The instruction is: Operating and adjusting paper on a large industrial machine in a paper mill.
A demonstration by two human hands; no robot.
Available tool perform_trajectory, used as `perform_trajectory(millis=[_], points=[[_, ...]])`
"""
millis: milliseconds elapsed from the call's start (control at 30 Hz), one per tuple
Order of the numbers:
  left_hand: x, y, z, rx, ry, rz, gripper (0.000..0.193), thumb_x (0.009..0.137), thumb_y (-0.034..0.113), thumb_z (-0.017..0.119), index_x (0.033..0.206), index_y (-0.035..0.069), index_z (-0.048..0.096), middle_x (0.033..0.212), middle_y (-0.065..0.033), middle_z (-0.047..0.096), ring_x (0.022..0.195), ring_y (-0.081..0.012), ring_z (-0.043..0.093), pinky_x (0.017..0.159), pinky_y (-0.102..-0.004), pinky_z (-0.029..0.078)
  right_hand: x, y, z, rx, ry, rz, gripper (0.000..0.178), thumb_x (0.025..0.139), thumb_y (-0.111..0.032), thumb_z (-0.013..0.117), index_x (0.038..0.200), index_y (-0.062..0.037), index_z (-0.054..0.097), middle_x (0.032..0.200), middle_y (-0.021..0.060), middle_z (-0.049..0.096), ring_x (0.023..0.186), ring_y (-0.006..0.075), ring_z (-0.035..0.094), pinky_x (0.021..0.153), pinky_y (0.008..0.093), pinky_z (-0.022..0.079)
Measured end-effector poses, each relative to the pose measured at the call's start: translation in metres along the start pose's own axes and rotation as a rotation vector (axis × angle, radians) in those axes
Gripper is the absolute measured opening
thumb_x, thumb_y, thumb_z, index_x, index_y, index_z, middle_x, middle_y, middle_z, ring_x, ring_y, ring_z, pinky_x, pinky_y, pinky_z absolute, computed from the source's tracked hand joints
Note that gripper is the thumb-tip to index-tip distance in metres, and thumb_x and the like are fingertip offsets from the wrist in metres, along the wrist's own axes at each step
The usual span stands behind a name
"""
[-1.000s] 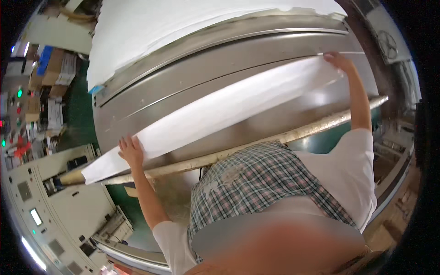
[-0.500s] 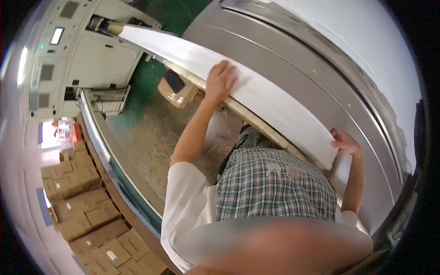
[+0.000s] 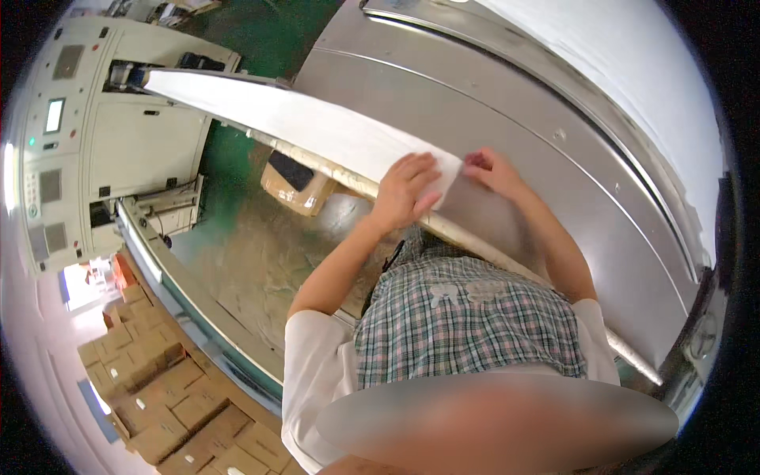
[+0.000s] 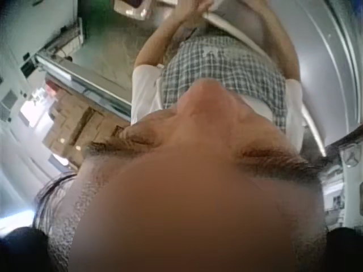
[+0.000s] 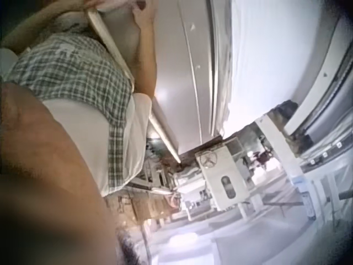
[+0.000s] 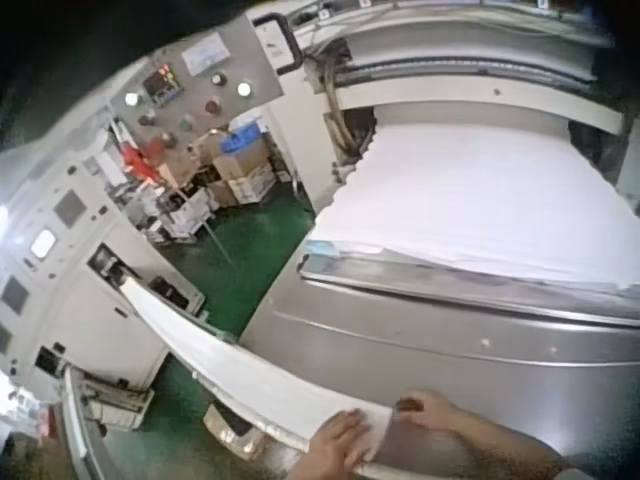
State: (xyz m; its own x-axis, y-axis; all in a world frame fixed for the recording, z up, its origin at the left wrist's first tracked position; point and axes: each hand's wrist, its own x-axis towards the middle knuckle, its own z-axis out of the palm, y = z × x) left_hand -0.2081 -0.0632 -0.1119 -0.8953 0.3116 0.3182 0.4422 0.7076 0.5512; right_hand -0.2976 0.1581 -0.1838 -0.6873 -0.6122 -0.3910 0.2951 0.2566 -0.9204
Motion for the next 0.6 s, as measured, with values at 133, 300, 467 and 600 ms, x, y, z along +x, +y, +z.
perform_trajectory(millis=[133,300,467,600], points=[[0.012,-0.047,-0.029,-0.035,-0.024,0.022,0.020,0.076,0.017,0.061,0.093,0.008,0.060,0.107,-0.0125,0.057,0.100,-0.0268,0.053,0.089,-0.0386,0.040,0.029,0.001,-0.045,-0.659,0.877,-0.148,0.022,0.080,-0.025,0.058,0.085,-0.0038,0.061,0.067,0.0041,0.059,0.055,0.0092,0.053,0.053,0.0263,0.044],[0.090,-0.160,-0.061,-0.015,0.004,-0.174,0.023,0.081,0.021,0.057,0.100,0.008,0.059,0.097,-0.0123,0.061,0.084,-0.0238,0.061,0.073,-0.0307,0.047,0.016,0.067,-0.138,-0.411,1.176,-0.146,0.020,0.081,-0.024,0.055,0.090,-0.0070,0.059,0.071,0.0128,0.060,0.060,0.0222,0.059,0.057,0.0339,0.046],[0.214,-0.273,-0.054,-0.076,0.134,-0.273,0.030,0.081,0.031,0.056,0.098,0.007,0.061,0.087,-0.0112,0.064,0.079,-0.0201,0.062,0.070,-0.0292,0.047,0.040,0.022,-0.085,-0.788,1.268,0.001,0.017,0.081,-0.024,0.054,0.081,-0.0069,0.056,0.073,0.0108,0.059,0.066,0.0254,0.059,0.058,0.0346,0.046],[0.306,-0.333,-0.041,0.008,0.336,-0.197,0.030,0.079,0.030,0.056,0.095,0.005,0.062,0.083,-0.0123,0.064,0.079,-0.0202,0.062,0.071,-0.0310,0.046,0.048,0.014,-0.080,-0.931,1.299,0.019,0.013,0.081,-0.021,0.054,0.081,-0.0081,0.053,0.074,0.0104,0.057,0.066,0.0304,0.056,0.057,0.0393,0.044]])
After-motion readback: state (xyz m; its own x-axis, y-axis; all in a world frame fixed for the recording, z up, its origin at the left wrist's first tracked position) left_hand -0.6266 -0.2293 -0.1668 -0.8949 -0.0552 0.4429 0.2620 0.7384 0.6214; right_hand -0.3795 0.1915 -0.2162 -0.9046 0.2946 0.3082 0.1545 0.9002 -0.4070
